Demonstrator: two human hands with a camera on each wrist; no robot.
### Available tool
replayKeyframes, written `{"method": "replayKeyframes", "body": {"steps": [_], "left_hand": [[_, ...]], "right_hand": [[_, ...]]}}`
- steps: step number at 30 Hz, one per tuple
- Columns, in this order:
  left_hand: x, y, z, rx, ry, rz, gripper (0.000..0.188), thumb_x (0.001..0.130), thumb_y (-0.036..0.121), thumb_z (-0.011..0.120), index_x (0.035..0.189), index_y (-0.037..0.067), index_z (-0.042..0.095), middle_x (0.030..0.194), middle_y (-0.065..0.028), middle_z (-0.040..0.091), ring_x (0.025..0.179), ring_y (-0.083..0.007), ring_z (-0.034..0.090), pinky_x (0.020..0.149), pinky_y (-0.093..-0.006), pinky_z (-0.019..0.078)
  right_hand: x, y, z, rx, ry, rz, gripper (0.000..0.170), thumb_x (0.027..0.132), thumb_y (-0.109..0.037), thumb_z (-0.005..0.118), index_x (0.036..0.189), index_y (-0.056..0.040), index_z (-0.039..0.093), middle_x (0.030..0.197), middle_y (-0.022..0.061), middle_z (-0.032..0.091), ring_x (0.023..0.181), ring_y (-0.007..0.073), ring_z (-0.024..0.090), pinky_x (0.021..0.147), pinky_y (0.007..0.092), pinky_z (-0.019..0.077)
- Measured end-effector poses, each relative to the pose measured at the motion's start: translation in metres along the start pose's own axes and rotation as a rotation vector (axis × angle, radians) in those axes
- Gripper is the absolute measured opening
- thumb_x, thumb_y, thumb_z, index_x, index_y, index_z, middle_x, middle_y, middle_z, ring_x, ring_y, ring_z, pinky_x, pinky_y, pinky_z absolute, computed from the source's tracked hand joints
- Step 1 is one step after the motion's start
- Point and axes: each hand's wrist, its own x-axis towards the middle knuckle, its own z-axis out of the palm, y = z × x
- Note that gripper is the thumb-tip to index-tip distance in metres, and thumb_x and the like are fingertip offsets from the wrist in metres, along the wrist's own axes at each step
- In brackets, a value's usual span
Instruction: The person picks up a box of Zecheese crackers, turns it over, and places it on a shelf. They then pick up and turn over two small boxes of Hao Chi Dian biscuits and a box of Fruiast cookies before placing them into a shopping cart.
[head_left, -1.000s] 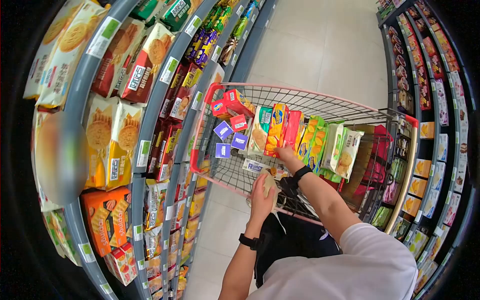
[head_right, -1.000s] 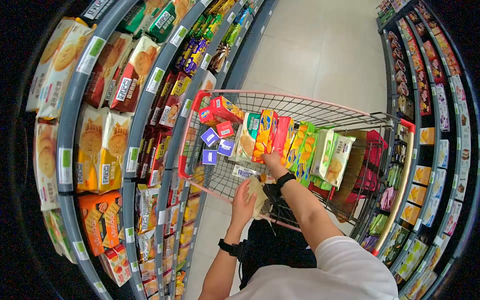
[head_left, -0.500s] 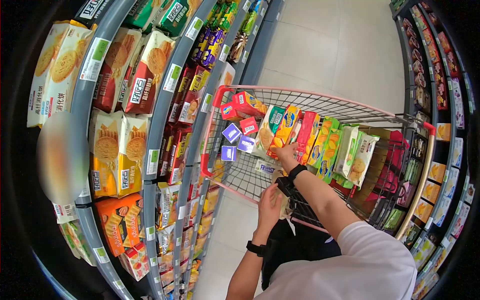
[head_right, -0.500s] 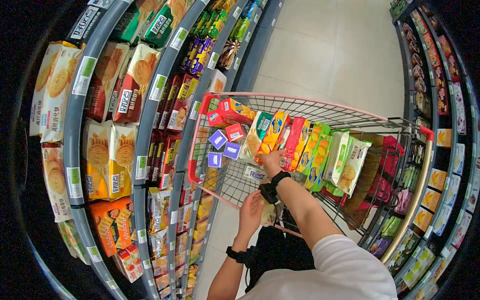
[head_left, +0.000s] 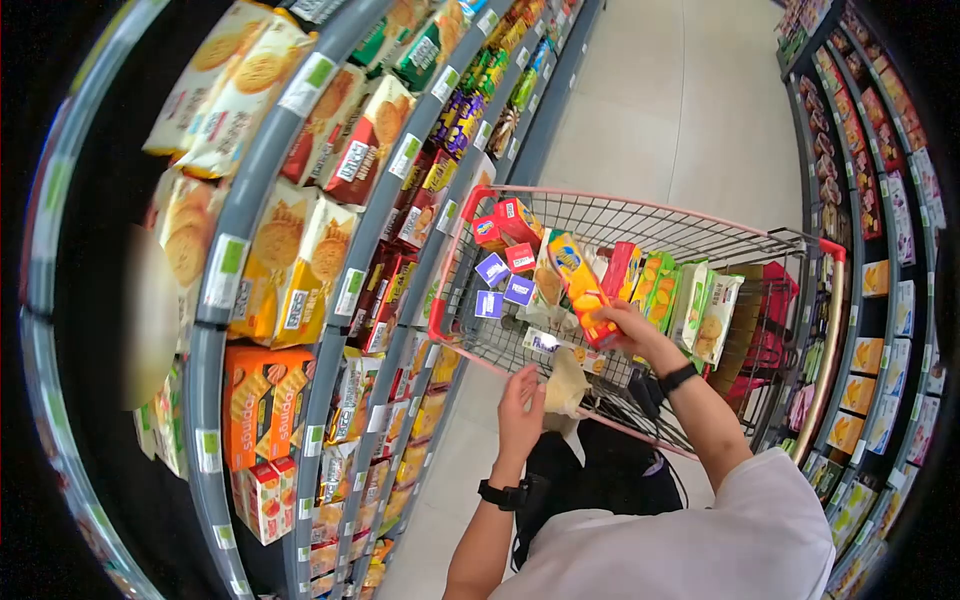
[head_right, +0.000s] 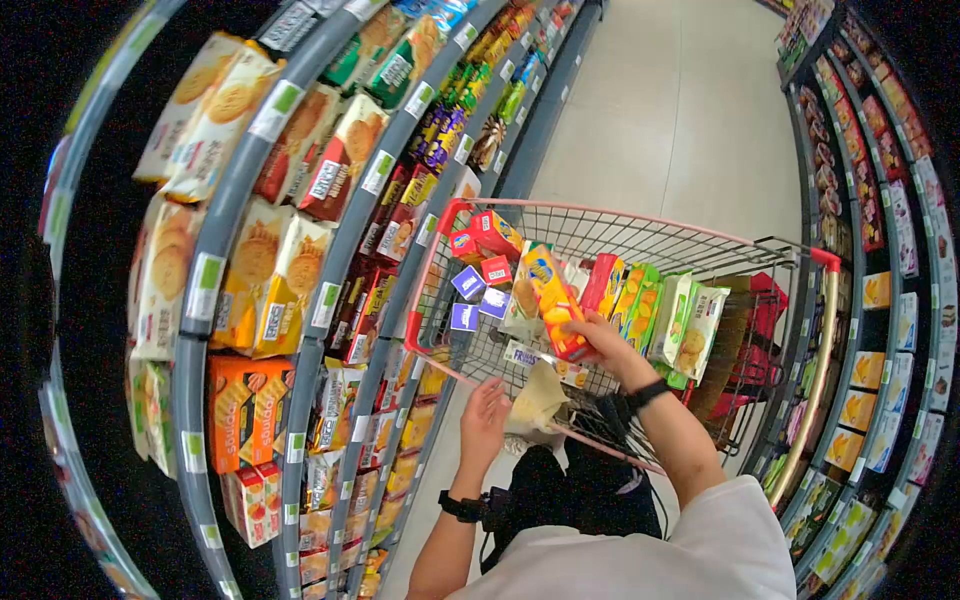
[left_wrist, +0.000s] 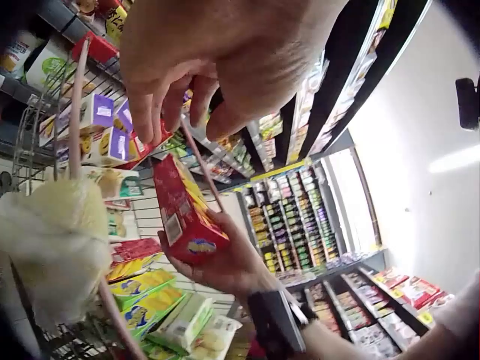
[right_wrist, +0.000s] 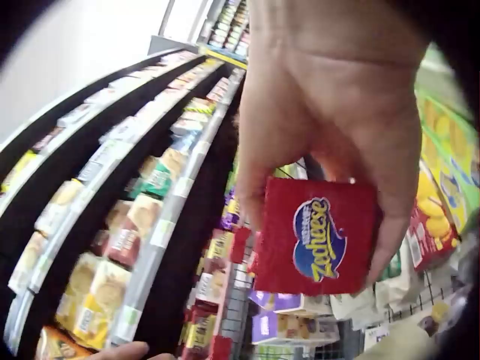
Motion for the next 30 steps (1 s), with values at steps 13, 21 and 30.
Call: {"method": "replayKeyframes", "body": {"steps": [13,21,30], "left_hand": [[-0.112,0.126,-0.135,-0.683,0.198,0.211,0.053,0.093,0.013,0.057,0.141,0.006,0.035,0.123,-0.0144,0.058,0.108,-0.0257,0.061,0.09,-0.0437,0.0538],[-0.174,0.123,-0.179,-0.871,0.316,0.42,0.06,0.088,0.011,0.064,0.14,0.003,0.035,0.126,-0.0145,0.056,0.112,-0.0255,0.06,0.091,-0.041,0.0541],[-0.219,0.117,-0.194,-0.848,0.518,0.466,0.063,0.088,0.011,0.064,0.142,0.002,0.033,0.132,-0.0131,0.051,0.116,-0.0254,0.057,0.091,-0.0408,0.0534]], "right_hand": [[-0.215,-0.071,0.109,-0.506,-0.65,-0.612,0.069,0.072,-0.032,0.079,0.126,-0.0004,0.05,0.124,0.0102,0.055,0.117,0.0186,0.052,0.101,0.0328,0.0404],[-0.239,-0.049,0.167,-0.281,-0.877,-0.72,0.07,0.073,-0.01,0.079,0.132,0.0005,0.043,0.134,0.0136,0.046,0.123,0.0257,0.048,0.101,0.0397,0.0434],[-0.236,-0.03,0.212,-0.329,-0.917,-0.719,0.071,0.078,-0.016,0.073,0.137,0.0038,0.04,0.14,0.0154,0.044,0.125,0.0255,0.047,0.104,0.0394,0.0404]]}}
